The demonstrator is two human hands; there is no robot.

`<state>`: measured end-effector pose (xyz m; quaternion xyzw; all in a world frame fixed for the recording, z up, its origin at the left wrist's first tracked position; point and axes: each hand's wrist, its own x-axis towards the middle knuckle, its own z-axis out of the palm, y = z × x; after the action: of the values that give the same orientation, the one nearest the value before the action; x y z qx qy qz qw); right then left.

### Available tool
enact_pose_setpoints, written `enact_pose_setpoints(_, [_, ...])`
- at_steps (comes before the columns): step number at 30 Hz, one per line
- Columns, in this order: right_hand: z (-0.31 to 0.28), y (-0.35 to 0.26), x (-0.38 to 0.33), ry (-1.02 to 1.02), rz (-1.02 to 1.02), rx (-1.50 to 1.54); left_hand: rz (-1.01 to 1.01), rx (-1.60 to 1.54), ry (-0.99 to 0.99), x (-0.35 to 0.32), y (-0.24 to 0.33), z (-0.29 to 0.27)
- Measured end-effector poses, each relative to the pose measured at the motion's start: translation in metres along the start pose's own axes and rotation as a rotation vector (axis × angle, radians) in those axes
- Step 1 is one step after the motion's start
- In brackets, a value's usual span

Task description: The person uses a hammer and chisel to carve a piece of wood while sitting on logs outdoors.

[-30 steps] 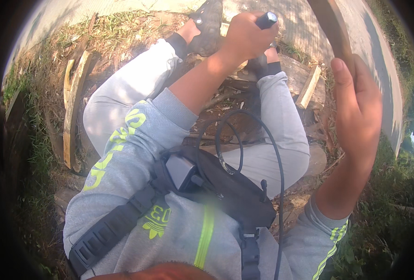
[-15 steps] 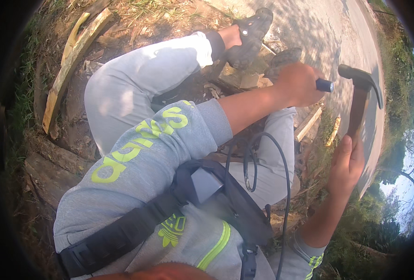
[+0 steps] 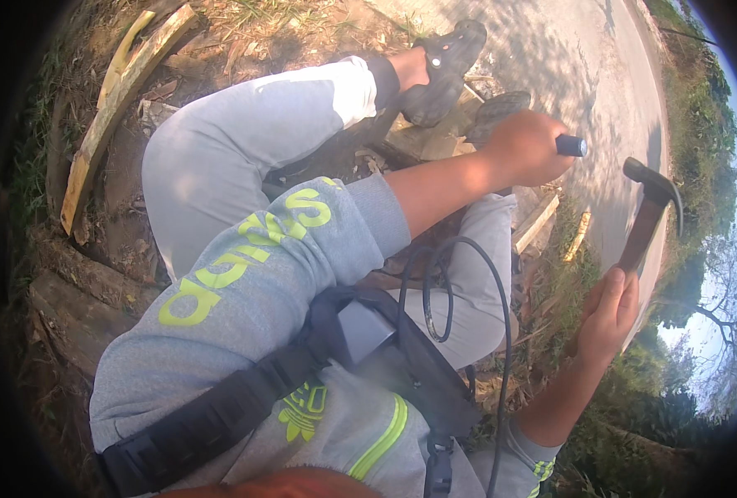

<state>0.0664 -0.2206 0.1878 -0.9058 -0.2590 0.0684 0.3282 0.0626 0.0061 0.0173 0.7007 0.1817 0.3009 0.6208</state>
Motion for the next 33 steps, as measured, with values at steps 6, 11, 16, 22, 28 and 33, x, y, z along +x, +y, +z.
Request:
enact_pose_setpoints(6, [0.006, 0.013, 0.003, 0.056, -0.215, -0.095, 0.044, 0.014, -0.03, -0.004, 0.001, 0.004])
enact_pose_setpoints(11, [-0.018, -0.012, 0.015, 0.129, -0.107, 0.238, 0.078, 0.038, 0.024, 0.001, -0.003, 0.006])
enact_pose_setpoints(16, [0.011, 0.012, -0.002, 0.055, -0.2, -0.092, 0.039, 0.01, -0.058, -0.006, 0.003, 0.009])
enact_pose_setpoints(22, [0.013, -0.032, 0.005, 0.297, -0.213, 0.303, 0.084, -0.001, 0.019, -0.011, -0.007, 0.008])
enact_pose_setpoints(28, [0.007, -0.007, -0.01, 0.041, -0.066, -0.103, 0.074, -0.022, 0.021, -0.001, 0.002, 0.004])
enact_pose_setpoints(33, [0.022, -0.024, -0.005, 0.416, -0.244, 0.321, 0.125, -0.037, 0.052, -0.006, -0.007, 0.01])
